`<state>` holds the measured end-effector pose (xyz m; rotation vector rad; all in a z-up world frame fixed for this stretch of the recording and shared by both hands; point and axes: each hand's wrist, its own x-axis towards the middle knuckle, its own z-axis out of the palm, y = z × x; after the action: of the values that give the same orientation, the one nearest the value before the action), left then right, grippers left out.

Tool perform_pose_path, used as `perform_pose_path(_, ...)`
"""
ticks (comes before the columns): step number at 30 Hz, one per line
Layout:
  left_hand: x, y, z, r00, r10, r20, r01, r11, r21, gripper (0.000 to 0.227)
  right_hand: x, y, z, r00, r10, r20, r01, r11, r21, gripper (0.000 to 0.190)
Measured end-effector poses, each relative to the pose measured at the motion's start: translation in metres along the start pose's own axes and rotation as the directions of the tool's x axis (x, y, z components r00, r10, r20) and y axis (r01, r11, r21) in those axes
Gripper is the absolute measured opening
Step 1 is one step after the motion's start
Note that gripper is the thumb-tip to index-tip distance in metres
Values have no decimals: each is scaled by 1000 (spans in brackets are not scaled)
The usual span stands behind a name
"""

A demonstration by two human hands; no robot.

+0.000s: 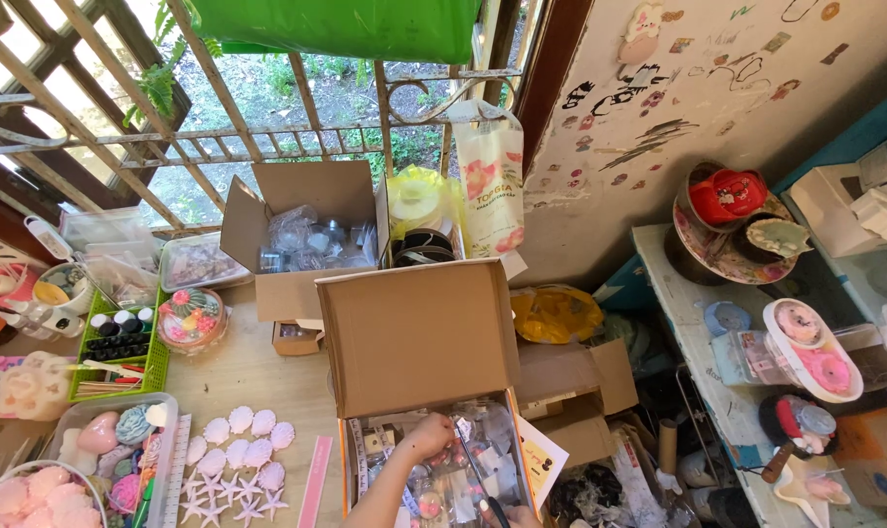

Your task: Organizing and sorting small craft supplies from a box on a cluttered table.

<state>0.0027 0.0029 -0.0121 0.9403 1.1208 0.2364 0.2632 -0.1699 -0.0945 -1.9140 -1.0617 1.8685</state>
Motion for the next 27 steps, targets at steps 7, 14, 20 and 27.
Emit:
perform_pose_path(7,-1,-27,-8,987,148,-56,-148,989,-5,15,-8,-10,-13,992,-122,25,116,980,160,41)
perform_pose_path(14,-87,24,32,898,408,-164,-341,882,326,27,-65,-110,11,926,-228,-301,336,861,381,26)
perform_pose_path(20,-128,61,64,857,502,-119,-424,817,391,55,-112,-204,21,728,-359,-584,491,867,80,26)
perform_pose_path(27,-138,77,64,915,390,-104,-351,895,275,33,-110,-214,11,732,-365,-576,479,876,54,23)
